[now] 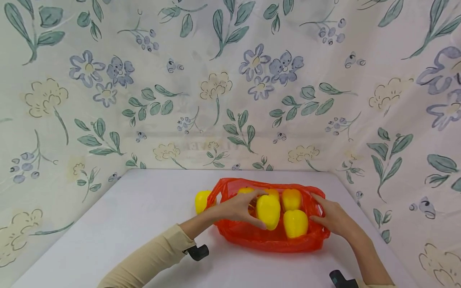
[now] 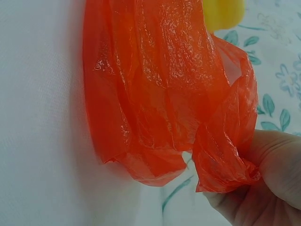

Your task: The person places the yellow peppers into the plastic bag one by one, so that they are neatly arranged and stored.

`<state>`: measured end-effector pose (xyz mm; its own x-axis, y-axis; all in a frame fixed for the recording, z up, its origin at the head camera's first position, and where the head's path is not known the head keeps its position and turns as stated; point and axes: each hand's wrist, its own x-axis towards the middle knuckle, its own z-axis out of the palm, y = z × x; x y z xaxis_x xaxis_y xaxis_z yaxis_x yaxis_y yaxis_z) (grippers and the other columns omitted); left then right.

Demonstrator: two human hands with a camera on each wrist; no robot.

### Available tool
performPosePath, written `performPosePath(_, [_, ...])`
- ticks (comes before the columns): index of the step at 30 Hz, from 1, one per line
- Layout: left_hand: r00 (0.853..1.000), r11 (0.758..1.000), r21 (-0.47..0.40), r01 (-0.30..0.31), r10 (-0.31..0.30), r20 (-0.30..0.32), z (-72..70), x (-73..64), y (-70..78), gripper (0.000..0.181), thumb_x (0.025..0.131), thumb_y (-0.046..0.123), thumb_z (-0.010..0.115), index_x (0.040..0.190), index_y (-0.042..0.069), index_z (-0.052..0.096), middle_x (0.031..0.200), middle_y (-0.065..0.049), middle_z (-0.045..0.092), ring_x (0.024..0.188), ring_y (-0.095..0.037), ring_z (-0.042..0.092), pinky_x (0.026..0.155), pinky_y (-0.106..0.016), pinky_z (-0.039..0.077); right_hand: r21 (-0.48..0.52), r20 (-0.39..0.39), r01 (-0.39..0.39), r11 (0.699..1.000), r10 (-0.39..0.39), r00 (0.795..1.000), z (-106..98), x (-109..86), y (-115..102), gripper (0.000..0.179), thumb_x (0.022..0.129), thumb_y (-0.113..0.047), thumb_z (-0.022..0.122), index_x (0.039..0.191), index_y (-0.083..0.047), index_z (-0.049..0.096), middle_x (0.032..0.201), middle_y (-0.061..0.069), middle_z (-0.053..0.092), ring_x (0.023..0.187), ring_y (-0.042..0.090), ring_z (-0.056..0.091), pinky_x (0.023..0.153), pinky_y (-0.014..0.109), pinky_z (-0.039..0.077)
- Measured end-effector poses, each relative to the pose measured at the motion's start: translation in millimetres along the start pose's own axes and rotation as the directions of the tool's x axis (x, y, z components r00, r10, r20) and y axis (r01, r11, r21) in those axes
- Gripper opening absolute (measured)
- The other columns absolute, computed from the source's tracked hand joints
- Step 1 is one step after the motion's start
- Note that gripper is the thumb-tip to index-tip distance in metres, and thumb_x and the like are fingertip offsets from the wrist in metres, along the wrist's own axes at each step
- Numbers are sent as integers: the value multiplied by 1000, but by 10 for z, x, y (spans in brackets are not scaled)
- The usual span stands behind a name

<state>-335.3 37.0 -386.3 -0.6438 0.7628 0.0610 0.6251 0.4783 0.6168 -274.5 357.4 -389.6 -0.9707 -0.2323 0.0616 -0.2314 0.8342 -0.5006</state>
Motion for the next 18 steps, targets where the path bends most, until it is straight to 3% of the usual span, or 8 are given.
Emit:
performPosePath(7, [994, 995, 46, 87, -89, 56, 157, 9, -4, 86, 75, 50, 81, 144, 37, 33, 132, 7, 51, 117, -7, 46, 83, -20, 53, 2, 0, -13, 1000, 13, 1000, -1, -5, 5, 80, 84, -23, 75, 145, 9, 34, 116, 28, 61, 81, 17, 59, 64, 27, 60])
performPosePath(18, [984, 981, 111, 159, -166, 60, 309, 32, 33, 82, 75, 52, 79, 142, 37, 36, 129, 11, 54, 112, -6, 49, 89, -25, 53, 15, -5, 7, 1000, -6, 1000, 8, 1, 26, 78, 84, -21, 75, 144, 9, 35, 118, 30, 61, 82, 17, 60, 64, 28, 60])
